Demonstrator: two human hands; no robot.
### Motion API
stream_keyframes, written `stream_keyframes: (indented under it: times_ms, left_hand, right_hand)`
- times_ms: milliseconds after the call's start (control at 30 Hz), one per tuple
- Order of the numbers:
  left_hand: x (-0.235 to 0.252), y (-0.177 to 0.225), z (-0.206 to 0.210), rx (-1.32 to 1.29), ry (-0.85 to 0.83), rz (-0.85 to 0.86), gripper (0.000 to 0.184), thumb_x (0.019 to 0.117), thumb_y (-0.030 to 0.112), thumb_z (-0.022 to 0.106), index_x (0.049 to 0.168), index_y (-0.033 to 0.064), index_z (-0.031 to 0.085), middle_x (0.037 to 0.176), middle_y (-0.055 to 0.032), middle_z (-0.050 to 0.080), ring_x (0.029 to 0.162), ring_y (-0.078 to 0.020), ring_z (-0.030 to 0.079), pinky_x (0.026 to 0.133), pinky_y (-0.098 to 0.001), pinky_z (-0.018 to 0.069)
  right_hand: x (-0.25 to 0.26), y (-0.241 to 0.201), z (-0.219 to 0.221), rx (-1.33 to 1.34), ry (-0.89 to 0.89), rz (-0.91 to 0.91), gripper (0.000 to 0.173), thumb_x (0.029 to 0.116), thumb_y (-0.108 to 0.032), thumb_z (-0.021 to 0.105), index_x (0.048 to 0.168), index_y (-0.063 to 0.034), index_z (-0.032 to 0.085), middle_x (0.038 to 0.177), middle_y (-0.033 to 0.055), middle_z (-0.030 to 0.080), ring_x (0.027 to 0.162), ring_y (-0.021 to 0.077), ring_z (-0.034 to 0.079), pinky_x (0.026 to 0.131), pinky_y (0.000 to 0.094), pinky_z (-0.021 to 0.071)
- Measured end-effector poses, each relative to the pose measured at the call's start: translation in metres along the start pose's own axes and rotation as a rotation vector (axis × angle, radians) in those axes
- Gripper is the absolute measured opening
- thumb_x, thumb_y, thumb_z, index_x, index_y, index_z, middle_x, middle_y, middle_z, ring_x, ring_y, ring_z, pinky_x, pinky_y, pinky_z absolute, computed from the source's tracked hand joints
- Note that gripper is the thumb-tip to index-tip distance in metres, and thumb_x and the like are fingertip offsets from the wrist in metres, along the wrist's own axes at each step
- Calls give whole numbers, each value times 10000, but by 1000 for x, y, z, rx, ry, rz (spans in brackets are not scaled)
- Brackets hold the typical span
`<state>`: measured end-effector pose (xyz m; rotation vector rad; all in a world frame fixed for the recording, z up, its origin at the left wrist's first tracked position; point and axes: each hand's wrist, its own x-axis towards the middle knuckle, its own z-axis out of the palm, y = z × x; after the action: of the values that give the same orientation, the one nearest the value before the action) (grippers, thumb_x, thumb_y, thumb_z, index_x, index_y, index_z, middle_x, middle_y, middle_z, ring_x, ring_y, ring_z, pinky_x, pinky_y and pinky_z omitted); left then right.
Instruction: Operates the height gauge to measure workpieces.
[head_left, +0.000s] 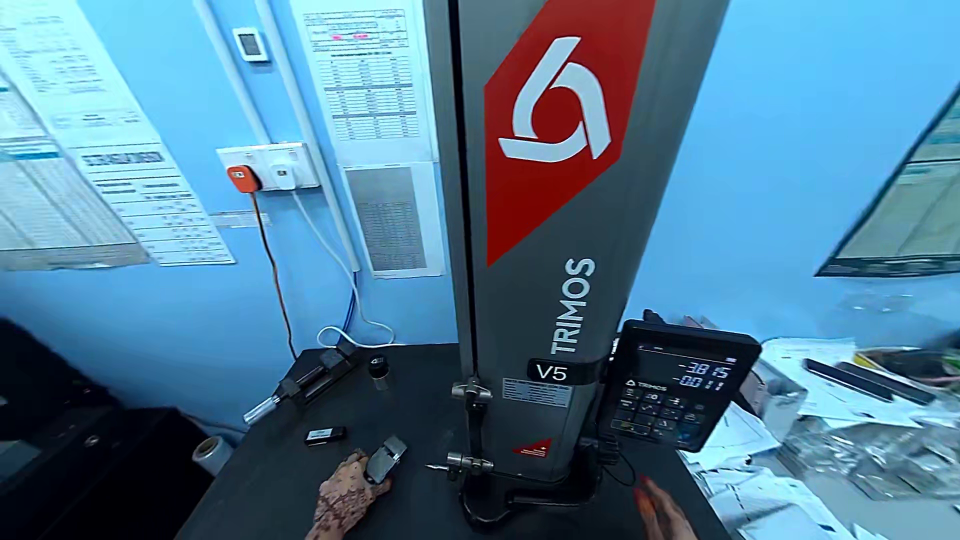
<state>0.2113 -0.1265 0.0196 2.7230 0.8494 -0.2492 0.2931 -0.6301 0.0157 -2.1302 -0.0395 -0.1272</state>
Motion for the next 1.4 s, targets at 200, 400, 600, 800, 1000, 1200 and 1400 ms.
stream_keyframes:
  times_ms: [200, 400, 600, 800, 1000, 1200, 1400]
  left_hand:
    - [-15, 31, 16, -205, 7, -208, 738, 810, 596, 773, 1300, 58, 652, 1379, -152, 620, 1216, -332, 636, 988, -563, 516]
    - [-22, 44, 26, -216, 58, -263, 748, 807, 595, 775, 1305, 48, 663, 1444, -170, 567, 1281, -341, 591, 1038, -544, 487]
    - [-26, 49, 31, -220, 89, -242, 775, 788, 587, 796, 1326, 44, 665, 1509, -197, 505, 1390, -394, 479, 1116, -583, 397]
    - [-27, 48, 24, -133, 11, -117, 914, 832, 696, 675, 1516, 115, 502, 1571, -166, 454, 1462, -398, 395, 1170, -627, 282]
    - [-25, 41, 35, -405, 47, -5, 817, 892, 411, 748, 1506, -34, 442, 1411, -254, 590, 1276, -381, 609, 1116, -505, 440]
    - [-33, 53, 36, -409, 13, -89, 804, 896, 430, 741, 1497, -20, 457, 1314, -247, 650, 1201, -379, 651, 1062, -527, 478]
    - [-40, 58, 43, -368, 94, -67, 889, 875, 486, 739, 1540, -3, 409, 1518, -222, 504, 1385, -385, 511, 1164, -561, 365]
  right_hand:
    - [83, -21, 27, 222, -81, 212, 496, 1107, -355, 360, 1417, 3, 510, 1233, 256, 635, 985, 339, 702, 784, 523, 588]
    - [91, -16, 32, 426, -47, 207, 350, 1069, -208, 458, 1307, 35, 540, 1024, 114, 652, 779, 103, 668, 649, 294, 575]
    - [87, 3, 19, 462, -128, 74, 472, 1018, -174, 533, 1414, 69, 448, 1266, 139, 618, 1099, 77, 633, 935, 280, 556]
    - [86, 11, 15, 443, -142, 12, 538, 1001, -164, 565, 1415, 128, 386, 1265, 126, 601, 1127, 5, 592, 987, 201, 498]
    - [90, 13, 9, 260, -107, -13, 585, 976, -216, 627, 1409, 131, 443, 1311, 218, 608, 1175, 87, 609, 1008, 248, 502]
    - [93, 9, 10, 198, -112, 18, 532, 1019, -233, 565, 1410, 112, 456, 1321, 238, 591, 1182, 138, 599, 992, 289, 504]
    - [89, 12, 11, 353, -120, 39, 564, 975, -255, 598, 1401, 79, 441, 1218, 119, 632, 1024, 49, 650, 855, 260, 576]
